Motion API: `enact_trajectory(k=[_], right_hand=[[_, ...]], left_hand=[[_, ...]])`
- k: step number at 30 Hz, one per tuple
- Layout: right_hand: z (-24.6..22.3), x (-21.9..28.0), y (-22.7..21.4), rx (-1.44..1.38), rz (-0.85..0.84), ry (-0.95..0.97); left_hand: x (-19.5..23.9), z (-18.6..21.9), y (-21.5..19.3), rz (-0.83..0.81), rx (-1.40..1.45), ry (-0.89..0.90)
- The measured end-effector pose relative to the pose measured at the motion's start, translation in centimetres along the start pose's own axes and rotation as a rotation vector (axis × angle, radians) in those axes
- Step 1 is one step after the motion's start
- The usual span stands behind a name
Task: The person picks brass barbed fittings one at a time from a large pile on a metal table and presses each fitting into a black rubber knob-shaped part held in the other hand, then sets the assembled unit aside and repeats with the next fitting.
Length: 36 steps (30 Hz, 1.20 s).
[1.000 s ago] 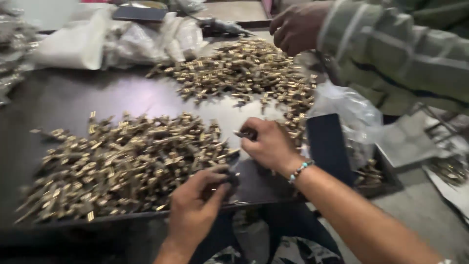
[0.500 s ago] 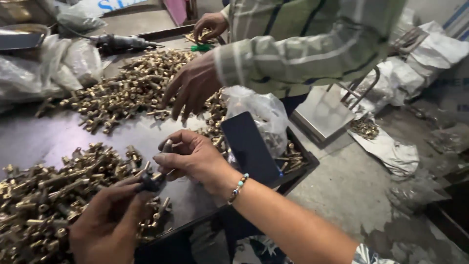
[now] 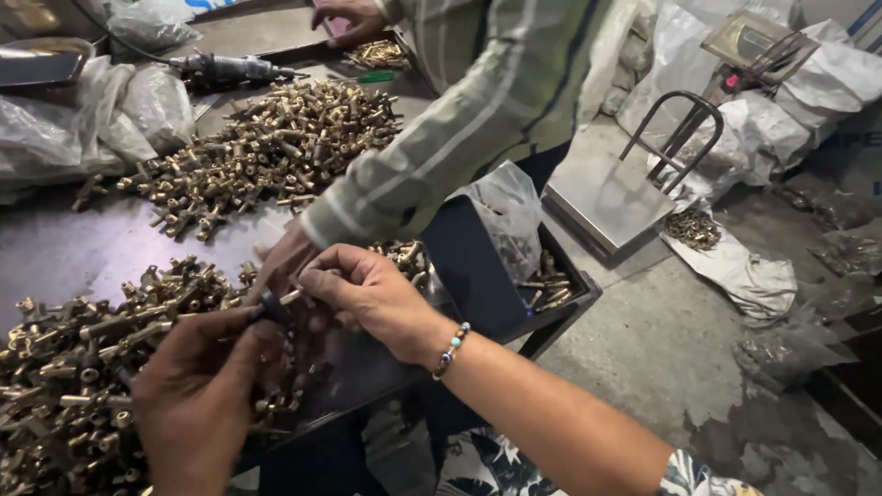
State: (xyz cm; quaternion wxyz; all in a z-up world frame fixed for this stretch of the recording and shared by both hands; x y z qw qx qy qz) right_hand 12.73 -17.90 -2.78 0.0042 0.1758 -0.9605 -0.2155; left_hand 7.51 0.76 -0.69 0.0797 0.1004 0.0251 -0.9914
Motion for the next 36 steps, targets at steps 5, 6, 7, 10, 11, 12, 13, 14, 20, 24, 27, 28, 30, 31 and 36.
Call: enact_trajectory(k=[5,6,7,10,11,12,13,14,20,24,27,28,30,31,36], right_hand=[[0.5,-0.7,0.4,0.028,0.004,-0.043],[1.0,-0.9,0.2,0.011,0.016,-0.056],[0.8,-0.9,0.6,0.013,0.018,-0.06],[0.7,-1.1,1.7,0.028,0.062,-0.036],[0.8,-1.2,2.1,0.032,0.022,-0.066],[0.9,-1.3,2.5,0.035,-0.017,-0.096],[1.3,-1.8,2.6,0.037,-0.012,-0.099],[1.6,-2.2,2.9,0.0,-0.058,-0.111],[0.2,-3.1,5.0,-0.061,-0.265,-0.181],[0.0,-3.0,5.5,0.271,-0.299,-0.344],[-0.4,-2.1,5.9,0.31,-0.269,-0.241],[0.0,-2.2,6.1,0.308,-0.274,-0.24],[1.2,-2.5,6.1,0.215,-0.173,-0.01],[0.9,-2.2,6.3,0.212,-0.181,-0.008],[0.8,-1.2,6.4,0.268,-0.028,0.232]], left_hand=[[-0.2,0.7,-0.1,0.024,-0.042,0.008],[-0.2,0.6,-0.1,0.041,-0.051,0.001],[-0.2,0.7,-0.4,0.037,-0.048,0.004],[-0.2,1.1,-1.4,0.078,-0.273,0.078],[-0.2,1.2,-1.7,0.077,-0.32,0.131],[-0.3,1.2,-1.9,0.076,-0.366,0.186],[-0.3,1.2,-2.4,0.071,-0.364,0.188],[-0.2,1.3,-2.9,0.065,-0.419,0.233],[-2.7,-2.9,-7.8,0.033,-0.181,-0.117],[-3.1,-5.5,-10.0,-0.08,0.019,-0.412],[-2.0,-4.4,-9.3,-0.015,-0.034,-0.372],[-1.8,-4.8,-9.3,-0.01,-0.035,-0.372],[-1.6,-5.1,-9.7,0.035,-0.591,-0.212],[-0.4,-3.0,-8.5,0.042,-0.594,-0.214],[3.4,3.4,-5.2,0.04,-0.7,0.554]])
Point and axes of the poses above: each hand's wrist, its own x-axis away from the middle knuckle, its own y-axis out of the palm, z = x × y, the point moved 3 cm from there along -x, towards the middle knuckle, and after that the axes turned 2 degrees about -x, right-handed, at the moved point
